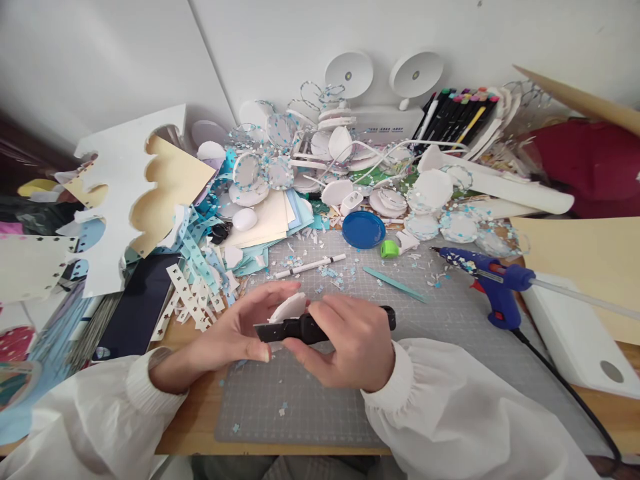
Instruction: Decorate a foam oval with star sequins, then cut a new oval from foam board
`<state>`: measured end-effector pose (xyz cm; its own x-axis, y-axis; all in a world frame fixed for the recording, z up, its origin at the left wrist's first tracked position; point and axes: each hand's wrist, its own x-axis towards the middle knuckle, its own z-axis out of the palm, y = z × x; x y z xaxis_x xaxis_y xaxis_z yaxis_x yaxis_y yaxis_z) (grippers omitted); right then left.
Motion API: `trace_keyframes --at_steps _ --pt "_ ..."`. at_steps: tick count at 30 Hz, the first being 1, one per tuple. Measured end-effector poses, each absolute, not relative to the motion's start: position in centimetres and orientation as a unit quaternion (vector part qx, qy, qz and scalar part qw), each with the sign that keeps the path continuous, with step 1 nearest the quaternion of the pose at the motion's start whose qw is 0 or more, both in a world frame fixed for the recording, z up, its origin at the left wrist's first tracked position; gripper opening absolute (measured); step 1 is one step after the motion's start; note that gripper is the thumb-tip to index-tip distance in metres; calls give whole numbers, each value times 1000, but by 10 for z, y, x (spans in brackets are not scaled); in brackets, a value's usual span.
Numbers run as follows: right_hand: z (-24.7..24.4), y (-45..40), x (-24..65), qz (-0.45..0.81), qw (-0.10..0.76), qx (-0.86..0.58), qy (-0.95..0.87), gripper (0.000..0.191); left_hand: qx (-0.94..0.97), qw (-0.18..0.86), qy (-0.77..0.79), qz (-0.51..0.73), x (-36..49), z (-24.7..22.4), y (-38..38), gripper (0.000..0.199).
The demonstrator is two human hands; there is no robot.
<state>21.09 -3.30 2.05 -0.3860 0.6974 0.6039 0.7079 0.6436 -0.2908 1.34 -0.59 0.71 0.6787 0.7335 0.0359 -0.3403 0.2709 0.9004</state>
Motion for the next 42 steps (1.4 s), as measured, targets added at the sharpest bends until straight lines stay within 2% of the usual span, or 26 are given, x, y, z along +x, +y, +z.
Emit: trace_keyframes --at_steps 6,24,30,36,42 --pt "21 -35 208 -9 355 -411 -839 35 451 795 218 343 14 0 -9 78" --pt "22 -35 208 12 363 -407 -838 37 449 782 239 362 16 0 -12 75" --pt "21 -33 213 18 372 -423 -826 31 462 772 236 367 13 4 -11 75" --pt "20 -34 210 62 368 -410 -832 33 477 764 235 366 14 4 -12 75" --pt "18 -26 219 53 395 -452 -798 22 483 766 221 363 13 1 -13 80"
